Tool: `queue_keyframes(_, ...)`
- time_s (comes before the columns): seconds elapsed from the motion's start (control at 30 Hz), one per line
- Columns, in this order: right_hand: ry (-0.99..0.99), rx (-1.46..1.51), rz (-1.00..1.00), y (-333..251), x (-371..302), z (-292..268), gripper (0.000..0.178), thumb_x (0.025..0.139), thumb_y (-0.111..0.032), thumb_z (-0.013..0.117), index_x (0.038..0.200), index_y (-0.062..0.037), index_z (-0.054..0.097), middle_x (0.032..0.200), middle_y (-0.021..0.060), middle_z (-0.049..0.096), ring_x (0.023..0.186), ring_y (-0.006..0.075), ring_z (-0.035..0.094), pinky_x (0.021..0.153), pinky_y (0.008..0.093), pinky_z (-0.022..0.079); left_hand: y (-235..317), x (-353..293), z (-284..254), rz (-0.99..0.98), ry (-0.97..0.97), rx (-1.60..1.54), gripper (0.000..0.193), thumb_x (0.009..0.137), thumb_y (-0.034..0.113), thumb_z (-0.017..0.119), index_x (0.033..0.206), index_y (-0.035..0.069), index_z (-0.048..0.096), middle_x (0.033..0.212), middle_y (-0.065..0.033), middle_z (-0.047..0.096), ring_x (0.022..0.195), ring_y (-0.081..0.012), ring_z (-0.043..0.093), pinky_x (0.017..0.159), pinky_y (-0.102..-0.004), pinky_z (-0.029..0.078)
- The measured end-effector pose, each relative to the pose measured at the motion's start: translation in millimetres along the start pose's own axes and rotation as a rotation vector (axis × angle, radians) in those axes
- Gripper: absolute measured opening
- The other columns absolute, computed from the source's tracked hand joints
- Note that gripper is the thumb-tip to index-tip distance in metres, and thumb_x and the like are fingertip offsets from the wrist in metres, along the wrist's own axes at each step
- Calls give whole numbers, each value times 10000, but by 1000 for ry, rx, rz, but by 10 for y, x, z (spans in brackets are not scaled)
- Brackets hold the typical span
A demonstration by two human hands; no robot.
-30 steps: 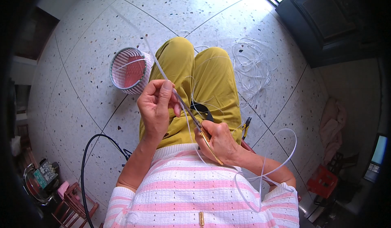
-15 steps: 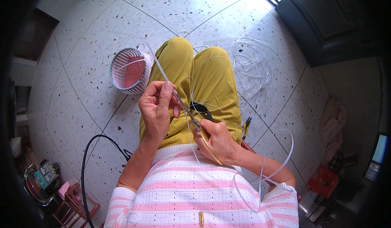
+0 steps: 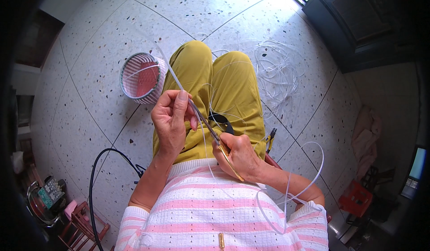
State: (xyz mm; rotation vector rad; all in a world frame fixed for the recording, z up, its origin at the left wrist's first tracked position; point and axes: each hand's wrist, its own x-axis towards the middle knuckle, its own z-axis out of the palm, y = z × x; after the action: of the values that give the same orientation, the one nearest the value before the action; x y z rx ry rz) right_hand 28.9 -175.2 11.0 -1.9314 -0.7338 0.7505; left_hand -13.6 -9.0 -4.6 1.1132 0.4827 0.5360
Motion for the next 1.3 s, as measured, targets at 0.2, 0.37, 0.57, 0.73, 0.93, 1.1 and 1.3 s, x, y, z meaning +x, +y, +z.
queue_keyframes(0.2, -37, -10, 16, 24, -36, -21, 263, 868, -108, 588, 663, 31, 501, 484, 142, 424, 420, 145, 385, 411, 351, 320, 40, 105, -62, -37, 1, -110, 185, 976, 166, 556, 882, 7, 559, 628, -27, 537, 443, -76, 494, 398, -201, 382)
queue_keyframes(0.37, -11, -17, -2, 40, -6, -1, 284, 870, -117, 589, 651, 29, 482, 479, 127, 420, 419, 150, 386, 413, 353, 323, 2, 38, -22, 6, -9, -21, 185, 974, 166, 560, 881, 6, 562, 639, -27, 543, 440, -77, 490, 393, -209, 382)
queue_keyframes(0.57, -4, 2, -12, 11, 15, -8, 293, 869, -124, 592, 649, 30, 475, 478, 133, 425, 417, 156, 404, 414, 357, 331, -8, 29, -18, -18, -22, -24, 202, 977, 183, 558, 882, 4, 563, 646, -33, 553, 431, -80, 489, 387, -211, 385)
queue_keyframes(0.73, 6, -4, -7, 17, 17, 4, 280, 865, -116, 591, 650, 32, 489, 481, 142, 433, 417, 157, 414, 414, 357, 340, 12, 31, -10, -36, -22, -57, 214, 975, 187, 565, 841, 21, 550, 635, -16, 560, 451, -62, 507, 404, -182, 379)
queue_keyframes(0.93, 34, 19, -30, 59, 13, 27, 274, 857, -102, 593, 638, 28, 492, 477, 143, 430, 412, 144, 408, 408, 352, 334, 2, 37, -31, -36, -37, -54, 203, 980, 181, 552, 889, -1, 562, 641, -35, 548, 436, -88, 501, 392, -207, 392)
queue_keyframes(1.1, -3, -16, 3, 12, -11, -14, 286, 865, -103, 593, 632, 26, 487, 470, 140, 416, 407, 137, 394, 399, 350, 318, 53, 110, -68, -47, -37, -84, 195, 978, 172, 551, 890, -1, 559, 644, -36, 548, 436, -86, 500, 393, -207, 397)
queue_keyframes(1.3, 4, -22, -27, 55, 12, -3, 311, 877, -128, 593, 636, 22, 468, 468, 131, 406, 404, 150, 383, 402, 358, 312, 32, 52, -23, -47, -37, -61, 196, 975, 170, 559, 868, 6, 550, 651, -33, 563, 448, -76, 511, 403, -199, 400)
